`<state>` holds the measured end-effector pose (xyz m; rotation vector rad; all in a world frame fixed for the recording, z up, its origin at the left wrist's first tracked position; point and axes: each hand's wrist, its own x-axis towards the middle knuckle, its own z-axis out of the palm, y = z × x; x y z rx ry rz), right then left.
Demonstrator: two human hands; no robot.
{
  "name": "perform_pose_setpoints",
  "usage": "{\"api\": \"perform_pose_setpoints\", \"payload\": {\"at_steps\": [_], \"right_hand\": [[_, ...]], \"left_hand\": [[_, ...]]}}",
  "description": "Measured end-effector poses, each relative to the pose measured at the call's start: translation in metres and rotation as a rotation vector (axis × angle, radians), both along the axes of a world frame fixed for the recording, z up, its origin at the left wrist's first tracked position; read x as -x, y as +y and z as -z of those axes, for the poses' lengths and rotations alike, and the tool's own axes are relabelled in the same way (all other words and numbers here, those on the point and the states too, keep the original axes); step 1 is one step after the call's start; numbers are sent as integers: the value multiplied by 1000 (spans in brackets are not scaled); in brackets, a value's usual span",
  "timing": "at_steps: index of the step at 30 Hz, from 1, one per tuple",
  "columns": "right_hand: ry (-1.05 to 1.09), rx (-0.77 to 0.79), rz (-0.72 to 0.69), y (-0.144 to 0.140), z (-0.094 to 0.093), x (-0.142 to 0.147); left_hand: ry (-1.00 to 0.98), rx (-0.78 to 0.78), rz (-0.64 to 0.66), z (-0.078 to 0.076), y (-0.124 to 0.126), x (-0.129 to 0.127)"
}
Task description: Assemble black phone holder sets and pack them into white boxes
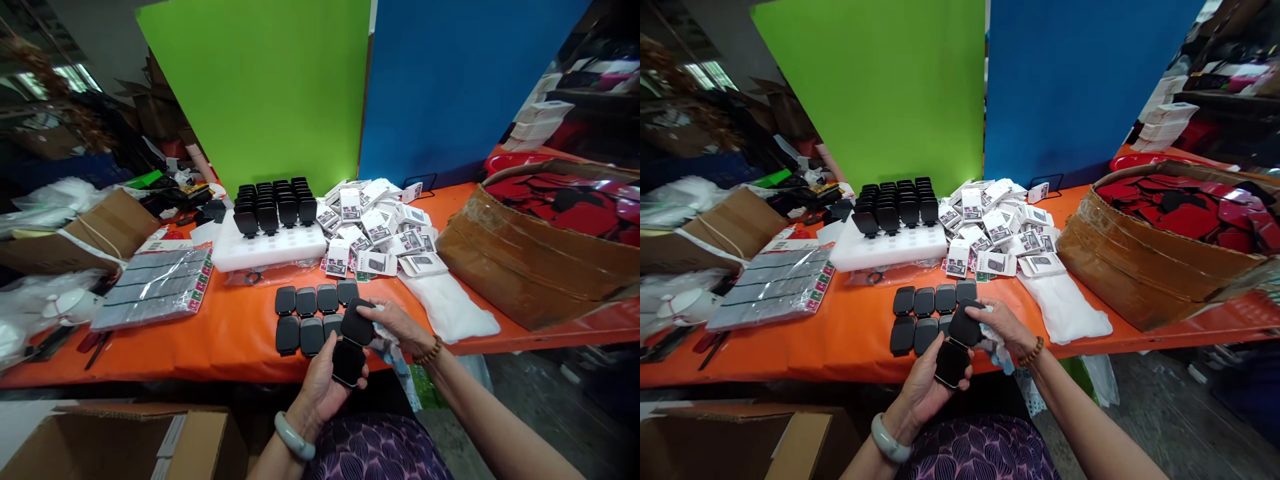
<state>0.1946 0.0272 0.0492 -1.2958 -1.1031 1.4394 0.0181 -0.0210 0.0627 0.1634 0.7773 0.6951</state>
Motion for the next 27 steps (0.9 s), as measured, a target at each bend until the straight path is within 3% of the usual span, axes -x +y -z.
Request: {"api": "perform_pose_setpoints", "payload": {"at_steps": [3, 7, 10, 12, 16, 19, 23, 25, 27], "right_hand": [[-141, -57, -40, -9, -8, 7], [-500, -382, 18, -25, -17, 26], [-739, -634, -127, -50, -18, 47], [-809, -701, -265, -66, -18, 58], [-738, -670, -420, -81, -18, 60], [-681, -654, -424, -81, -20, 53], [-546, -673, -287, -72, -21, 38], [-456, -562, -163, -58, -21, 22], [-351, -351, -48, -35, -22, 0]], "left_hand": [[13, 21, -16, 7, -1, 0], [0, 129, -128, 11, 2, -2], [-50, 200, -305, 11, 10, 0], [-65, 229, -378, 10, 13, 3], [-127, 278, -350, 8, 14, 11], [-186, 282, -298, 6, 12, 9], [-239, 263, -278, 6, 12, -2], [-265, 215, -234, 5, 13, -7], [-257, 144, -146, 4, 15, -10]]}}
